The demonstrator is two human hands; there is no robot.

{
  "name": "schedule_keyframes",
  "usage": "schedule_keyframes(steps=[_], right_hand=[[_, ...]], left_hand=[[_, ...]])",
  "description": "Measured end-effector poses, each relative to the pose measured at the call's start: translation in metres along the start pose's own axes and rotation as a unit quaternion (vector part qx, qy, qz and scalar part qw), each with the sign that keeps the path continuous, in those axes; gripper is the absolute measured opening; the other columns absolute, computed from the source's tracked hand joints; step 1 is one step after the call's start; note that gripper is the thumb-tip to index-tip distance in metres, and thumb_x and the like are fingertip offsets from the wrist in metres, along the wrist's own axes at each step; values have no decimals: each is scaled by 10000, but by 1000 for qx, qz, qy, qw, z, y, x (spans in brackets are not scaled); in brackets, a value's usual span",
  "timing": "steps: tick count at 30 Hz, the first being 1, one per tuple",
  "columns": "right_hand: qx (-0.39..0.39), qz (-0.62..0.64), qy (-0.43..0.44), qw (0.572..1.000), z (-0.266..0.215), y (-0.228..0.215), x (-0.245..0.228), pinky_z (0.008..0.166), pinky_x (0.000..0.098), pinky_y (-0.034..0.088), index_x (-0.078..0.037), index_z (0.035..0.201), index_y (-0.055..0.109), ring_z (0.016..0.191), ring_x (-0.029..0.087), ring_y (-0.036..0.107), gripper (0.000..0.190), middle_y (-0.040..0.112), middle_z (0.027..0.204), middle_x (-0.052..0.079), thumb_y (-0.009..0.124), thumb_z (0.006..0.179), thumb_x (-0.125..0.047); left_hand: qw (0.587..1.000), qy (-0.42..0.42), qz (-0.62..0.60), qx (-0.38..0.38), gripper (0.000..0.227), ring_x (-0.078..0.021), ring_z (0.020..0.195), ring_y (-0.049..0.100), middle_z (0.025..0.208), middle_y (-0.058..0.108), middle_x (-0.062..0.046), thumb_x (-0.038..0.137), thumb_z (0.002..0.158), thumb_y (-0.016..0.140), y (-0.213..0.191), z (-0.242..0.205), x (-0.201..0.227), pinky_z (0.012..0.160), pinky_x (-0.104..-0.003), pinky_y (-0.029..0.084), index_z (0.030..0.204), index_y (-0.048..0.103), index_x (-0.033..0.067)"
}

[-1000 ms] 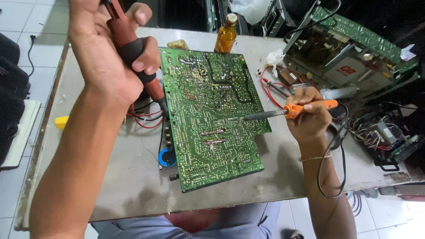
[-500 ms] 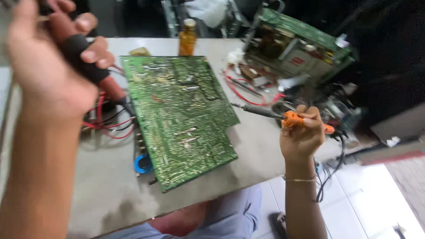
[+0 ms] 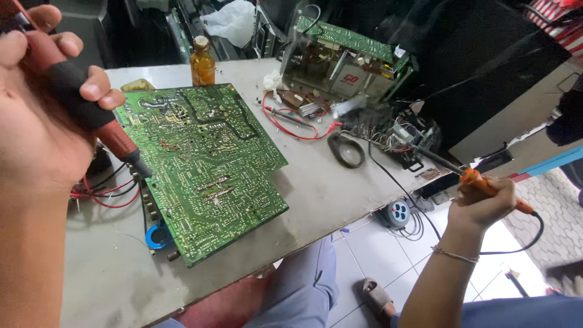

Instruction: The person solders a green circuit board using a soldering iron and solder wire. They then use a solder sucker to remove excess solder from the board.

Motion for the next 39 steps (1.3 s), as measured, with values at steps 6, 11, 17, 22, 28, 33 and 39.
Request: schedule_keyframes(steps=[6,11,17,22,28,33,39], right_hand=[[-9,-59,3,998,16,-6,21,489,270,275,-235,722,452,520,139,458,225,450,628,-16,648,832,-233],[-90,-19,-63,994,8,21,34,427,284,306,-207,685,358,524,168,478,348,373,656,-5,623,818,-25],[-8,36,-131,991,21,-9,27,477,327,401,-191,712,460,585,163,499,268,484,742,2,684,801,-74],[-31,70,-76,994,17,-4,37,513,290,412,-162,703,450,588,169,502,200,447,714,-10,589,773,-37],[-168,-13,-81,982,39,11,89,644,393,628,-155,856,463,763,284,625,175,500,877,48,609,864,-58],[-205,-53,-115,970,23,20,96,448,347,379,-105,866,430,712,307,604,208,439,868,82,609,955,-44],[-229,-102,-16,968,19,32,105,626,272,630,-143,979,570,730,218,715,186,616,928,69,740,1034,-91]], left_hand=[[1000,2,-2,7,366,-131,752,461,1123,554,65,384,1003,536,-1,2,-5,780,-327,414,1330,623,244],[998,-19,-43,47,375,-139,728,494,1031,577,29,355,927,586,18,-6,-2,741,-320,429,1255,669,194],[992,-41,-90,83,358,-147,709,491,1007,553,-4,309,896,589,29,-16,8,721,-309,422,1206,679,153],[967,-56,-231,88,294,-122,688,528,903,558,-71,215,880,626,12,-1,1,701,-263,445,1092,697,23],[923,-135,-357,52,211,-163,688,591,846,526,-68,179,972,545,-23,25,-26,429,-190,354,1120,567,30],[891,-145,-425,69,181,-167,708,578,872,512,-79,184,1031,473,-16,17,-17,429,-184,393,1132,520,42],[878,-105,-462,70,202,-212,701,518,877,490,-154,109,1008,503,-15,20,-18,649,-280,541,1092,524,-74]])
Point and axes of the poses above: each hand's wrist, its own z-axis towards the middle knuckle, its own y-axis out of the palm, x = y × z, the point moved 4 cm from there along z, towards the middle knuckle
